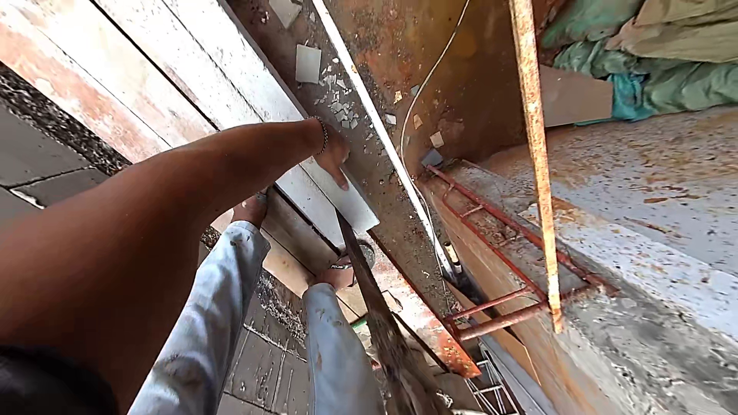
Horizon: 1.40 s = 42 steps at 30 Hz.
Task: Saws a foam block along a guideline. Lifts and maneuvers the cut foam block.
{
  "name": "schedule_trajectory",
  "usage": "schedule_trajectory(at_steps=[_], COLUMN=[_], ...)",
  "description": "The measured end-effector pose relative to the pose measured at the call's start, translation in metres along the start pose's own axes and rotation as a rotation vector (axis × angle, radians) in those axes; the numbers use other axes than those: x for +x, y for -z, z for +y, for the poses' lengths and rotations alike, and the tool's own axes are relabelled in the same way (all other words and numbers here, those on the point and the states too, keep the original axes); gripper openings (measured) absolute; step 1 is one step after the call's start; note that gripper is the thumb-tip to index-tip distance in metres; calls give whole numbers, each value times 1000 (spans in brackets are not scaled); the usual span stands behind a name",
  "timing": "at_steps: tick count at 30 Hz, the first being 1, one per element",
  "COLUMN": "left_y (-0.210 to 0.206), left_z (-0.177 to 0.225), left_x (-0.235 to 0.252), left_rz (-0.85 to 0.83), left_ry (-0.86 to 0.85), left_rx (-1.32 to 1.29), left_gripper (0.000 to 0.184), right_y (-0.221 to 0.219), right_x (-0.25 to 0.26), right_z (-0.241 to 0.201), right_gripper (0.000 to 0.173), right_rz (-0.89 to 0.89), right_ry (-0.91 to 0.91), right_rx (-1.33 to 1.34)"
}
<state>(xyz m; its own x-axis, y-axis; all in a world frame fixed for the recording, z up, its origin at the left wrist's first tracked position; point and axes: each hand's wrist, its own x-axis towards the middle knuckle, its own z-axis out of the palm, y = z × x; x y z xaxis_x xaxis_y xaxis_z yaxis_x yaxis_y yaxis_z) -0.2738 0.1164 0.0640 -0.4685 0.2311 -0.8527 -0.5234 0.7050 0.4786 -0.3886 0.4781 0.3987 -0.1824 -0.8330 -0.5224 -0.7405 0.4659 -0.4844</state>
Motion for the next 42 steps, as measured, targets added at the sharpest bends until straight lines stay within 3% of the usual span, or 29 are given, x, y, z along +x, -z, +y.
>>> schedule_trajectory(at_steps=[3,6,8,11,14,16,18,21,24,28,30,33,36,38,42], left_y=[-9,-2,-9,3,-11,-6,-8,-3,-10,0,-3,0,7,14,43], left_z=[3,-3,3,-3,0,-2,-8,-5,1,-7,-4,2,-2,0,14], left_x=[2,1,0,-1,3,6,5,6,6,3,6,1,-2,1,1], left_rz=[0,13,-12,-1,-13,9,15,10,-3,-25,-3,-9,-15,1,79], left_ry=[-1,4,1,33,-7,-18,-3,-14,-3,27,1,-19,-25,-47,-79], left_rx=[3,27,3,-31,-16,23,14,28,-1,-10,-5,4,17,15,23], left_gripper=[88,88,87,87,88,88,89,88,87,86,86,89,84,82,80], right_y=[-72,-96,-88,-47,3,-12,-61,-105,-89,5,21,2,-53,-80,-88], right_x=[86,143,111,36,-14,7,52,109,78,10,-18,-17,5,30,56], right_z=[17,3,3,3,-3,15,42,47,35,5,19,57,88,89,81], right_gripper=[40,45,48,43,35,36,40,42,44,26,24,34,42,41,40], right_rz=[57,-15,-46,60,-61,-24,56,81,51,-79,-7,69,170,215,282], right_ry=[25,-38,-57,-4,-21,16,68,75,38,-49,-7,97,159,137,1], right_rx=[46,27,70,39,8,38,78,110,110,83,53,96,89,131,261])
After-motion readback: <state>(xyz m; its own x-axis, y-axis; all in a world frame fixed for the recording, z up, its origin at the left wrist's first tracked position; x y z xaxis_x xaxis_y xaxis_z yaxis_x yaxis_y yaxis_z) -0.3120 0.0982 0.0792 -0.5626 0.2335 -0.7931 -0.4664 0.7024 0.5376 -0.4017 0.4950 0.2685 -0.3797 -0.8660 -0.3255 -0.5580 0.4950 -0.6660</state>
